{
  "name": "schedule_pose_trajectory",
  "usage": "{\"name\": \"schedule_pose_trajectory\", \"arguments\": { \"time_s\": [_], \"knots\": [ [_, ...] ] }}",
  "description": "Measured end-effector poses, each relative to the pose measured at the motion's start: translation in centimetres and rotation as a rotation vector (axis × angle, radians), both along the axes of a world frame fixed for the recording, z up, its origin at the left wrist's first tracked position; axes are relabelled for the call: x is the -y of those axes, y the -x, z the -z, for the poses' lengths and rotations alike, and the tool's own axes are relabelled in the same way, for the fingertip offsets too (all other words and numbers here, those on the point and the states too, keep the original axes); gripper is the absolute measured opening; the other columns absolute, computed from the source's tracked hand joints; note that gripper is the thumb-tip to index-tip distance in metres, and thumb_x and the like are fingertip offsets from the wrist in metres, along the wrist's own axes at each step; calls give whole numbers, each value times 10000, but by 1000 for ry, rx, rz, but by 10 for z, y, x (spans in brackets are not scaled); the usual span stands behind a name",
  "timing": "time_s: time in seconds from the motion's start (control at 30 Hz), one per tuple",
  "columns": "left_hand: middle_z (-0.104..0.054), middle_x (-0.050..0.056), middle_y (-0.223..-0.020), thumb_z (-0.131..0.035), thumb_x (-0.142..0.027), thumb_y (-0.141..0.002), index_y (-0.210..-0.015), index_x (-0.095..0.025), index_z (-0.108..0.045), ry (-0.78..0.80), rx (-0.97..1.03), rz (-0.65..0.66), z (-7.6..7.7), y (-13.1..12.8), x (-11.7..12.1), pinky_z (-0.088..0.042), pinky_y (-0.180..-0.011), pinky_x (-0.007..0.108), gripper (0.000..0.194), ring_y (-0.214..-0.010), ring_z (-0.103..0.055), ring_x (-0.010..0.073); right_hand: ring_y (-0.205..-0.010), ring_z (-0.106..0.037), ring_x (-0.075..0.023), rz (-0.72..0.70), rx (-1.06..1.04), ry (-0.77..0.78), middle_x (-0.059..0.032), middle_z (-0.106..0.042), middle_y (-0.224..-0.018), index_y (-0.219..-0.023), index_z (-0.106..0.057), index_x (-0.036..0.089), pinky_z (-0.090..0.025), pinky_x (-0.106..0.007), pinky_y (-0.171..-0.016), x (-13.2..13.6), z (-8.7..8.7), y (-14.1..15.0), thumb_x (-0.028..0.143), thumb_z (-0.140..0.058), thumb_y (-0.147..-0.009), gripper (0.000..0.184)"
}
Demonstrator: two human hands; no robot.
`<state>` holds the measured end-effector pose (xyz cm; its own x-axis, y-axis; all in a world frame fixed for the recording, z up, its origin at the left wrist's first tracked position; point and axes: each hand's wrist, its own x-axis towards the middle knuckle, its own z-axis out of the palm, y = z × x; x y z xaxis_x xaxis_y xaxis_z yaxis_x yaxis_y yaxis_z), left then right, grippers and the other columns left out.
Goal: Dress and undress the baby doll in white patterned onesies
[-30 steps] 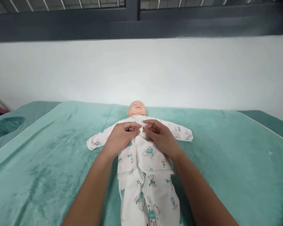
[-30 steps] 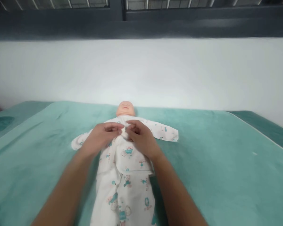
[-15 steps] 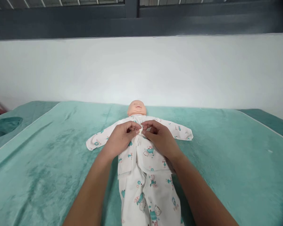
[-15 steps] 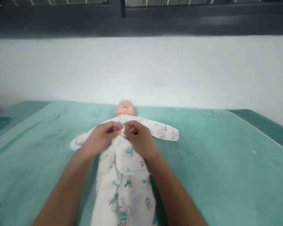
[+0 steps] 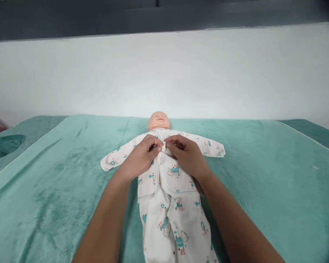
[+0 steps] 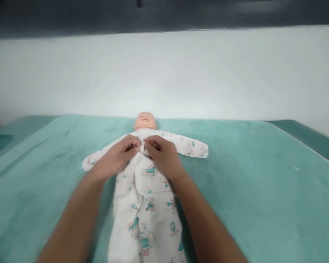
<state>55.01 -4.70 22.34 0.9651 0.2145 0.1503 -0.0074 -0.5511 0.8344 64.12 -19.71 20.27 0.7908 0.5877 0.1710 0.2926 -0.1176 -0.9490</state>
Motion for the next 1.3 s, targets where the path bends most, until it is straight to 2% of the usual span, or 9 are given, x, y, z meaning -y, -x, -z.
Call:
{"name": "schedule_pose_trajectory", "arguments": {
  "time_s": [0.1, 0.23, 0.43, 0.6, 0.77, 1.0, 1.1, 1.2, 1.3],
  "knots": [
    [-536, 33, -1024, -445, -295, -930, -874, -205, -584, 7, 6, 48, 2, 1, -3, -421, -758, 269, 175, -873, -512, 147, -637, -536, -103, -57, -49, -26, 25, -595, -715, -973, -690, 218, -423, -235, -618, 3, 1, -2, 342, -602, -837, 205],
    [-503, 31, -1041, -440, -308, -930, -851, -204, -554, 89, -38, 59, 0, 2, -5, -406, -650, 252, 173, -809, -477, 136, -594, -481, -93, -93, 10, 66, 50, -536, -643, -1018, -695, 259, -370, -217, -553, 7, -1, -2, 352, -665, -798, 241],
    [-469, 20, -1010, -445, -312, -929, -794, -200, -528, 139, -76, 98, -4, 4, -6, -371, -590, 239, 194, -770, -443, 124, -544, -417, -75, -34, 55, 76, 63, -491, -612, -982, -699, 261, -332, -210, -517, 3, -1, 3, 274, -628, -799, 197],
    [-518, 21, -1014, -491, -321, -903, -853, -215, -584, 184, -42, 9, 0, 2, -2, -359, -563, 238, 149, -729, -452, 116, -554, -442, -82, -52, 31, 46, 60, -503, -610, -1015, -695, 269, -347, -211, -523, 3, 0, 2, 289, -603, -825, 212],
    [-577, 12, -927, -544, -310, -883, -1045, -259, -626, 213, 40, -94, 7, -3, 2, -395, -635, 244, 189, -755, -502, 130, -601, -486, -72, -40, -21, -15, 28, -627, -852, -1046, -679, 255, -391, -211, -545, 2, 0, 1, 272, -638, -796, 254],
    [-592, 27, -1038, -442, -213, -926, -926, -226, -677, 1, 226, -128, 13, -10, 7, -414, -845, 278, 235, -960, -557, 157, -641, -533, -99, 22, -140, -146, 23, -574, -751, -948, -635, 194, -442, -232, -595, -1, 3, 1, 373, -635, -822, 219],
    [-585, 23, -969, -440, -155, -889, -848, -203, -622, -61, 246, -174, 16, -12, 8, -413, -801, 279, 193, -918, -551, 158, -605, -476, -97, -9, -20, -29, 34, -511, -653, -773, -557, 191, -386, -236, -574, 3, -5, 6, 445, -582, -866, 271],
    [-574, 13, -913, -452, -146, -857, -800, -199, -566, -34, 231, -192, 17, -12, 6, -409, -737, 269, 138, -833, -536, 150, -542, -377, -93, -89, 251, 279, 36, -461, -565, -636, -433, 186, -270, -256, -527, 5, -18, 19, 497, -601, -847, 412],
    [-570, 8, -904, -454, -165, -853, -784, -196, -560, 28, 198, -177, 15, -10, 5, -406, -709, 255, 130, -777, -520, 137, -502, -324, -95, -76, 431, 567, 30, -478, -543, -635, -386, 191, -199, -276, -507, 4, -28, 33, 431, -667, -788, 400]
  ]
}}
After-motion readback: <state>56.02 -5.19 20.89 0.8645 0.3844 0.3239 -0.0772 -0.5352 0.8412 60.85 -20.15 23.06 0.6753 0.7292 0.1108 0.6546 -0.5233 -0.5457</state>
